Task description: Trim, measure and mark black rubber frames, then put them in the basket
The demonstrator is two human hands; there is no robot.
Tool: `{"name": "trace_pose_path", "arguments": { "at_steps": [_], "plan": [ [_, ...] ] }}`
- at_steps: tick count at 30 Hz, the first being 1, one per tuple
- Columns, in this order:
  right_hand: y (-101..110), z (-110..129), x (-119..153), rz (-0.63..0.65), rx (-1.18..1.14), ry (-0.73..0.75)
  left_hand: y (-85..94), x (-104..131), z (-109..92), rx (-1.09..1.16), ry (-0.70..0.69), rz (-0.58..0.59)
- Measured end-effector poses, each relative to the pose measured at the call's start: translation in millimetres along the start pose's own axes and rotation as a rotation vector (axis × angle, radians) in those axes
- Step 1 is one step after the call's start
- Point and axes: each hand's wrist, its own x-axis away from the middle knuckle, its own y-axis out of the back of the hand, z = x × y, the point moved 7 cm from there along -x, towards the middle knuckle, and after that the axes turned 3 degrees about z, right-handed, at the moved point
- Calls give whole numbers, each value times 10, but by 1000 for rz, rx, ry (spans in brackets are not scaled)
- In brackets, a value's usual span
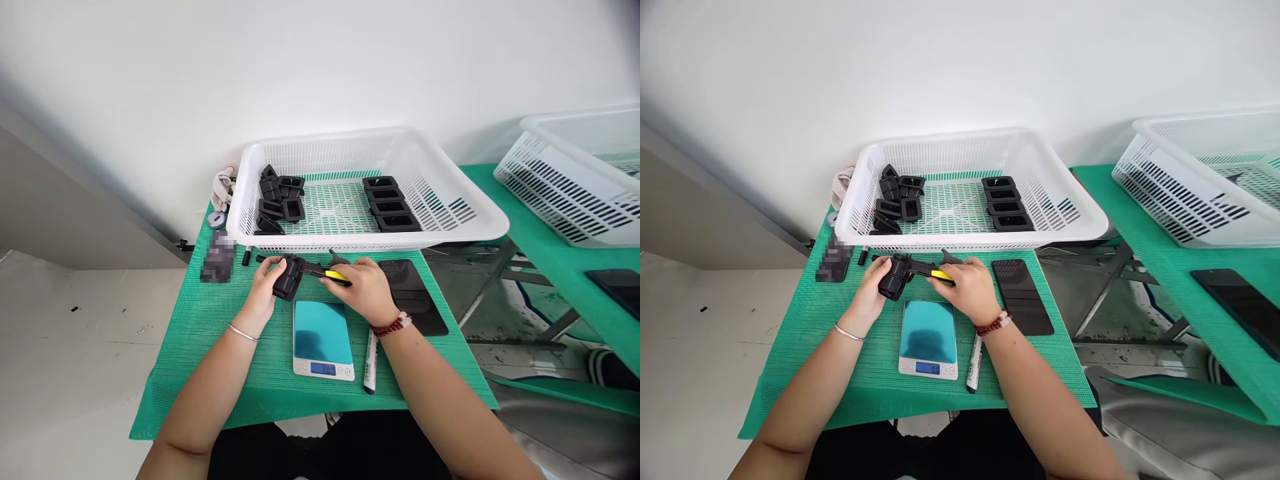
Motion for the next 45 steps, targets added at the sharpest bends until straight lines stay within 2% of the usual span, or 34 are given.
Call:
{"name": "trace_pose_path", "arguments": {
  "at_steps": [10, 17, 22, 31, 35, 39, 45],
  "plan": [
    [-18, 47, -9, 81, -54, 98, -19, 11, 8, 60, 28, 5],
    [116, -63, -2, -86, 44, -7, -37, 9, 13, 61, 28, 26],
    [31, 40, -6, 23, -26, 104, -29, -4, -12, 77, -9, 21],
    [161, -142, -1, -112, -6, -110, -80, 20, -31, 60, 33, 80],
    [135, -160, 1, -48, 5, -159, -85, 24, -26, 56, 38, 90],
    [80, -165, -7, 36, 45, -135, -89, 33, -27, 16, 60, 116],
    [93, -205, -9, 33, 47, -138, -159, 67, -6, -32, 112, 236]
  ]
}}
